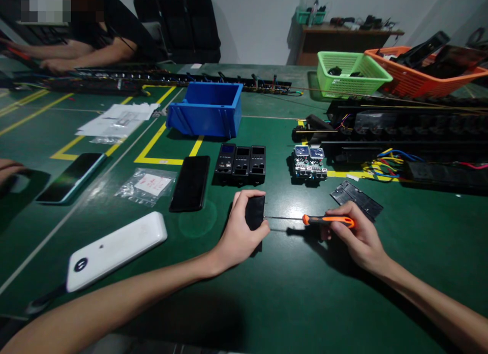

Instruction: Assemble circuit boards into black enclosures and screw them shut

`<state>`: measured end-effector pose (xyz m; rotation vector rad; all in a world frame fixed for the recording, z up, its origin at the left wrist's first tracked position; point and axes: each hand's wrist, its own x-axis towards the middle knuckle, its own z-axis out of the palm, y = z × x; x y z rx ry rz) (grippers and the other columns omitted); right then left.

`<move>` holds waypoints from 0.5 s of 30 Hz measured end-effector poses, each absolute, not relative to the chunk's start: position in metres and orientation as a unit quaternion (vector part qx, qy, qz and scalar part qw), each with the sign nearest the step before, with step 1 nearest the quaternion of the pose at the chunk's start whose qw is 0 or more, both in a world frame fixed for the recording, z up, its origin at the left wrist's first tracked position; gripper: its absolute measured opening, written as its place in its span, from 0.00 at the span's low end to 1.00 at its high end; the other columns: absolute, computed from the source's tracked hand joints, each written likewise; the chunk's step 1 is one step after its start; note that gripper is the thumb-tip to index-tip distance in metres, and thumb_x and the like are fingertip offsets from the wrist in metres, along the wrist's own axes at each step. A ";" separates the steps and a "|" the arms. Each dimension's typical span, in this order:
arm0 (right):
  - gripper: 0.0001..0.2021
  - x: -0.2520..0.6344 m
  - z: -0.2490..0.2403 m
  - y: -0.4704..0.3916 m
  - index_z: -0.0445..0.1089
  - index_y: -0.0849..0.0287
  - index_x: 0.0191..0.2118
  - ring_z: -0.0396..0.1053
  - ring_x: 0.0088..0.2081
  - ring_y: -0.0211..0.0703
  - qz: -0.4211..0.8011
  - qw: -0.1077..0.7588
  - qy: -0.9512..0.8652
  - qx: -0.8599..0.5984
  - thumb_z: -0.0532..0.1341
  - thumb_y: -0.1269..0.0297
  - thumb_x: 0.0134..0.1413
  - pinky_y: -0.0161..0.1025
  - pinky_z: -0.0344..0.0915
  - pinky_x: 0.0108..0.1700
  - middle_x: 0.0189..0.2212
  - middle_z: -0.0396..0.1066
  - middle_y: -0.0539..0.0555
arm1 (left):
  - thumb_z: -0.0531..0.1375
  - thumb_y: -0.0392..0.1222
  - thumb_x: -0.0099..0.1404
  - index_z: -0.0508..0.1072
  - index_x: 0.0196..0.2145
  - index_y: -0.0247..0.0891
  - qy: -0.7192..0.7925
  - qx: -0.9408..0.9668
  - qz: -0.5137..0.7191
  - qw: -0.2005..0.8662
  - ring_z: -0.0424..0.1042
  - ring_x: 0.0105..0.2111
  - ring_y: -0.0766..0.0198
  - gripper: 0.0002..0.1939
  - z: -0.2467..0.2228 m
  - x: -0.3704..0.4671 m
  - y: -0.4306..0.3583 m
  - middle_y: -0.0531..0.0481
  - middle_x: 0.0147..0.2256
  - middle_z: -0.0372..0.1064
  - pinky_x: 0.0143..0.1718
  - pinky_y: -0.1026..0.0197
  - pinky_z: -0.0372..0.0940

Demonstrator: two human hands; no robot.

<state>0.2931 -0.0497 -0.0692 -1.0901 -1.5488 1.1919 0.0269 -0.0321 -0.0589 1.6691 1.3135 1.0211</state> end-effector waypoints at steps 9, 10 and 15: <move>0.06 0.292 -0.068 -0.047 0.62 0.54 0.41 0.69 0.24 0.39 0.505 0.415 -0.611 -0.447 0.57 0.58 0.64 0.35 0.65 0.27 0.24 0.70 0.48 | 0.59 0.32 0.58 0.62 0.51 0.43 0.512 0.654 0.400 0.387 0.66 0.47 0.56 0.24 -0.058 0.027 -0.032 0.47 0.45 0.62 0.49 0.52 0.62; 0.07 0.292 -0.068 -0.047 0.62 0.53 0.44 0.70 0.25 0.40 0.504 0.416 -0.612 -0.446 0.57 0.58 0.64 0.36 0.66 0.29 0.25 0.70 0.49 | 0.59 0.32 0.58 0.62 0.51 0.43 0.513 0.655 0.399 0.386 0.66 0.47 0.56 0.24 -0.058 0.027 -0.032 0.47 0.45 0.62 0.49 0.52 0.62; 0.09 0.294 -0.068 -0.051 0.59 0.51 0.44 0.70 0.29 0.40 0.497 0.436 -0.612 -0.433 0.60 0.62 0.61 0.37 0.68 0.32 0.31 0.70 0.50 | 0.59 0.31 0.57 0.63 0.51 0.42 0.516 0.657 0.399 0.377 0.66 0.47 0.56 0.24 -0.058 0.027 -0.032 0.47 0.46 0.62 0.49 0.53 0.62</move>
